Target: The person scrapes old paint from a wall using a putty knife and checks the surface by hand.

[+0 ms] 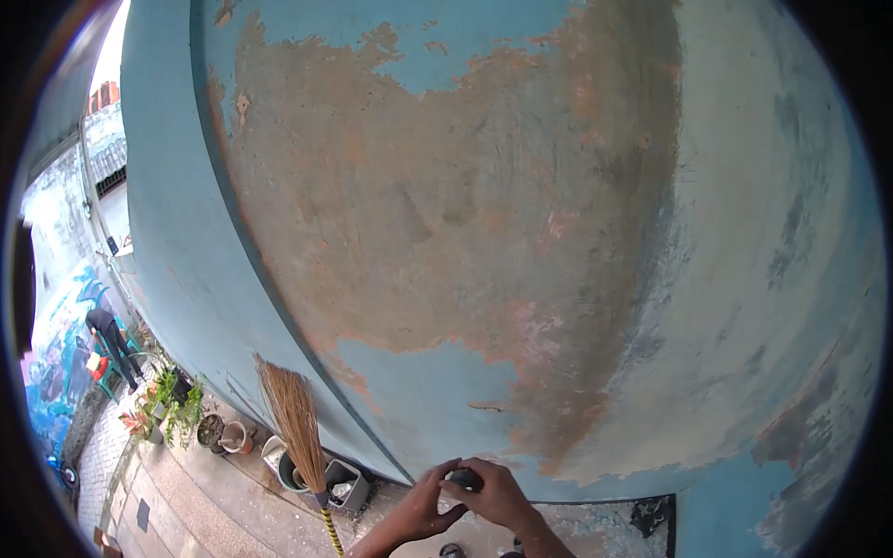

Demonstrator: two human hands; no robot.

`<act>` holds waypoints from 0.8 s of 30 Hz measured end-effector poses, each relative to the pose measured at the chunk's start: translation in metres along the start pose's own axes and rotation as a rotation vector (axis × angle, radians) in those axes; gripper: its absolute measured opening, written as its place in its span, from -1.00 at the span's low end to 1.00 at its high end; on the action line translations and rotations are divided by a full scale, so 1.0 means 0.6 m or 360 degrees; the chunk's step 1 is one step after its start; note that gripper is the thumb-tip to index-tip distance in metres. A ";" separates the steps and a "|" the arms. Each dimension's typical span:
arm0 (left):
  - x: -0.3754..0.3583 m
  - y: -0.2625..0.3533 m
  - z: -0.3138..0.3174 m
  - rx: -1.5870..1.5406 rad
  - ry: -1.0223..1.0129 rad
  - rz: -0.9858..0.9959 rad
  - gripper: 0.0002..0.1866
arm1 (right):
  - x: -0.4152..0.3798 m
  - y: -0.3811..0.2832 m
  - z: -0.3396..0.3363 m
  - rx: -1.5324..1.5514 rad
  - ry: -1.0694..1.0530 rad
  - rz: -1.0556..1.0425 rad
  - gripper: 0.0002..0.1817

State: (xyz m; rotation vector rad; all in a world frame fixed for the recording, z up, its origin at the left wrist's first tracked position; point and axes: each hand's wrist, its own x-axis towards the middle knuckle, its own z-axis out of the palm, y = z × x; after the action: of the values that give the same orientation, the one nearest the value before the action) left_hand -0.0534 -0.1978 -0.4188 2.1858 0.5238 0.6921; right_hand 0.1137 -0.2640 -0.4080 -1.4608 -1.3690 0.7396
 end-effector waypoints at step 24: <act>0.355 0.514 -0.410 -0.1218 0.1073 0.1505 -0.54 | 0.151 0.019 -0.522 0.1160 -0.0967 -0.0807 -0.45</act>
State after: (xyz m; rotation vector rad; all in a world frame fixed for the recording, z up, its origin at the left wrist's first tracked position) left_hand 0.0011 -0.1342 0.0215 1.3264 -0.4827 1.7957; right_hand 0.4186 -0.2500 -0.2925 -0.2954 -1.5767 1.2218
